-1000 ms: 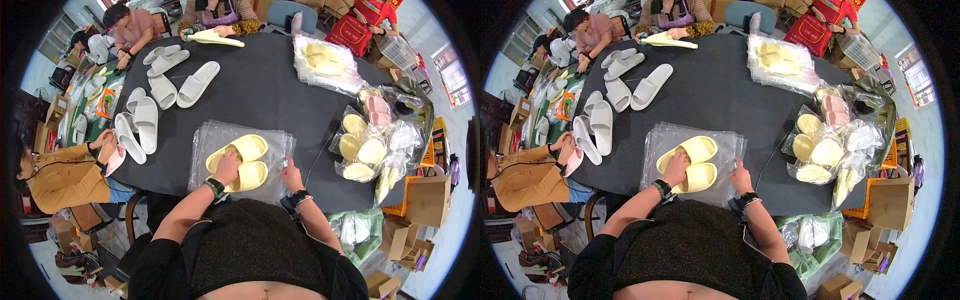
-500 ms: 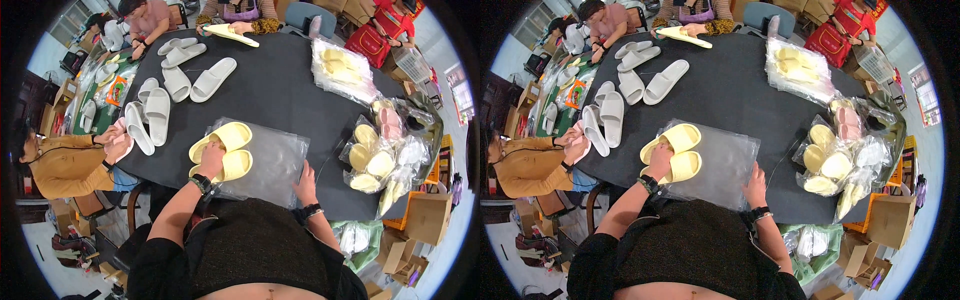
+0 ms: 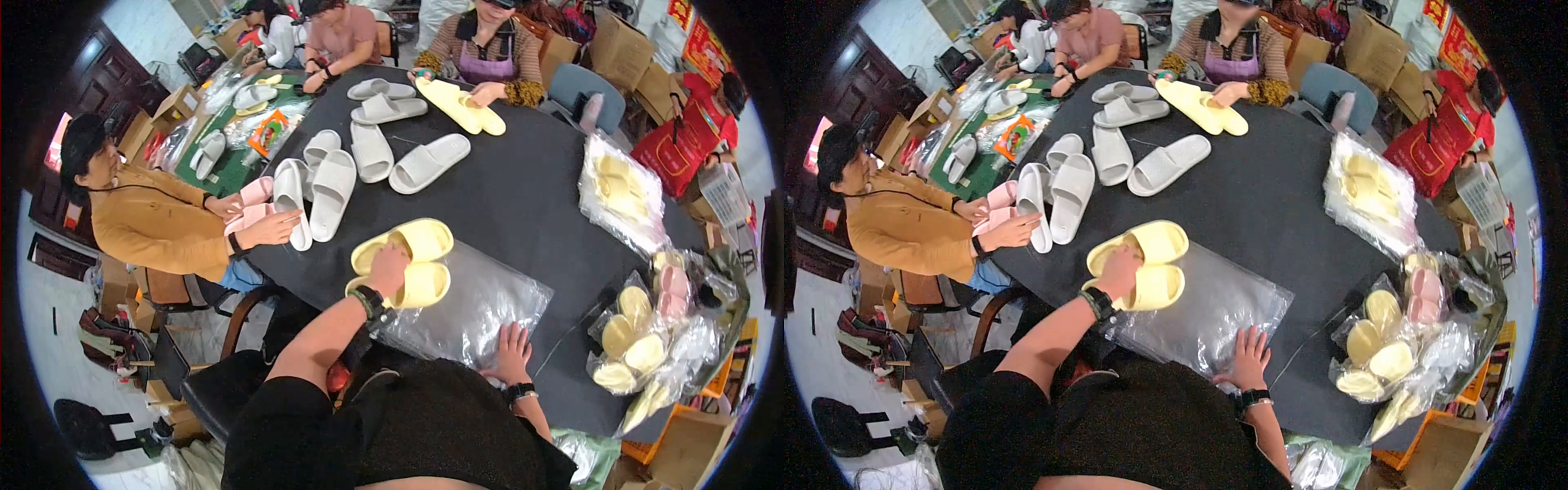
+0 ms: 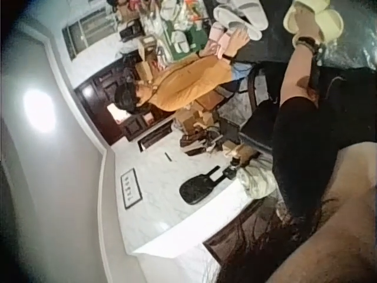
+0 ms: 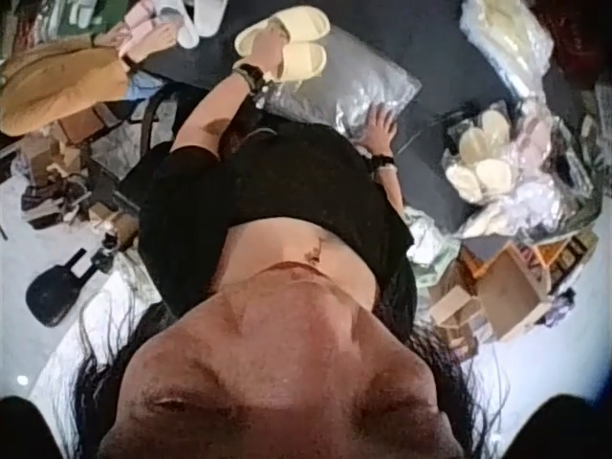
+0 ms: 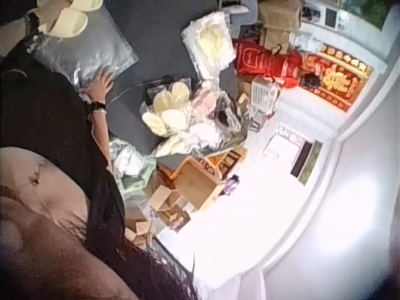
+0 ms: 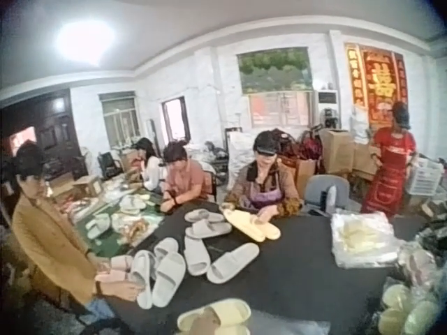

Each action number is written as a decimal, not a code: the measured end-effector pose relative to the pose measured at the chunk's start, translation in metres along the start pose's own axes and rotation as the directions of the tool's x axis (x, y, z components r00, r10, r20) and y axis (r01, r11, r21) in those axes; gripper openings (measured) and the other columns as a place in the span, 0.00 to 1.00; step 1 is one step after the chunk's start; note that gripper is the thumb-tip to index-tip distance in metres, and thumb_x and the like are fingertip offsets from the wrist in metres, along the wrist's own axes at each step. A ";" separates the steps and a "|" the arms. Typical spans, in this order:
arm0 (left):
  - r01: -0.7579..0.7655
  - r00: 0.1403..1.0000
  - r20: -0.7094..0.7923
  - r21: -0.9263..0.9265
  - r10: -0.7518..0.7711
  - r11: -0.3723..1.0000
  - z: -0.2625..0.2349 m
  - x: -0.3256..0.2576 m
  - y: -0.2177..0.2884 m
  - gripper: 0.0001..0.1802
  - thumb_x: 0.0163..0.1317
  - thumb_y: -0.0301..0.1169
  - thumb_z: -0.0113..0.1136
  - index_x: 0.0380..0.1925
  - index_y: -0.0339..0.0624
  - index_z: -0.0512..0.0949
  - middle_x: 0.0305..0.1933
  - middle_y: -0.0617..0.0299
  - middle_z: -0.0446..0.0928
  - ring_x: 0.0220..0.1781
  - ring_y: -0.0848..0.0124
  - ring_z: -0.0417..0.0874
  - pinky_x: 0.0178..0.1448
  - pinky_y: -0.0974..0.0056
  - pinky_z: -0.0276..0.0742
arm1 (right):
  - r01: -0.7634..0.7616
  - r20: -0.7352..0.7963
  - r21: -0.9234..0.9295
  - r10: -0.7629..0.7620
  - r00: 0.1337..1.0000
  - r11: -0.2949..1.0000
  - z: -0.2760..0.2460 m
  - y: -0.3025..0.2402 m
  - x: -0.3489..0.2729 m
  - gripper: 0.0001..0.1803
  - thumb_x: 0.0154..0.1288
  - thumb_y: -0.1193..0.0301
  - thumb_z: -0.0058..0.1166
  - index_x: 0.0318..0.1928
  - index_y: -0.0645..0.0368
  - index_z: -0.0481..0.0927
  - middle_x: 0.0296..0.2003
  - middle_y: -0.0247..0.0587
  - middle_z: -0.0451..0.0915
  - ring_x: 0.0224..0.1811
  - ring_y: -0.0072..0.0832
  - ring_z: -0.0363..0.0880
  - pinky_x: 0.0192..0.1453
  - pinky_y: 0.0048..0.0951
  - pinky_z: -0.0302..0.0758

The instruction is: The recorder is taking slippers from a large sack and placing them into individual plastic bags on a table.

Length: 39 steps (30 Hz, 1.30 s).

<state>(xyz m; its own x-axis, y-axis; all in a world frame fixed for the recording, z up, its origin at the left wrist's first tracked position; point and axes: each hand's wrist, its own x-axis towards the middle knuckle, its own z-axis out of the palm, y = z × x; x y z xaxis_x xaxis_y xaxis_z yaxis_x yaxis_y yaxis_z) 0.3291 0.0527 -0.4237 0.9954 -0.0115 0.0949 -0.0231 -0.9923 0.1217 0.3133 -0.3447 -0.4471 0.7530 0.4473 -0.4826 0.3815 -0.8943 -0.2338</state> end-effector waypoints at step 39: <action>-0.303 0.889 0.310 -0.153 0.337 0.941 0.021 -0.046 0.096 0.47 0.41 0.54 0.75 0.65 0.57 0.70 0.72 0.47 0.59 0.69 0.48 0.62 0.66 0.45 0.60 | -0.636 -0.756 0.469 0.651 0.069 0.613 -0.140 0.157 -0.056 0.53 0.50 0.64 0.68 0.74 0.55 0.52 0.75 0.63 0.41 0.76 0.64 0.39 0.72 0.63 0.52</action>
<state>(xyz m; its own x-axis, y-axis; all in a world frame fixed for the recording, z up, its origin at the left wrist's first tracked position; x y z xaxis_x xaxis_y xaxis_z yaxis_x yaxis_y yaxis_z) 0.2829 -0.0450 -0.4376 0.9061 -0.3824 -0.1809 -0.3372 -0.9111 0.2370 0.4062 -0.5088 -0.3382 0.7056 -0.5450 0.4529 -0.4967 -0.8362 -0.2325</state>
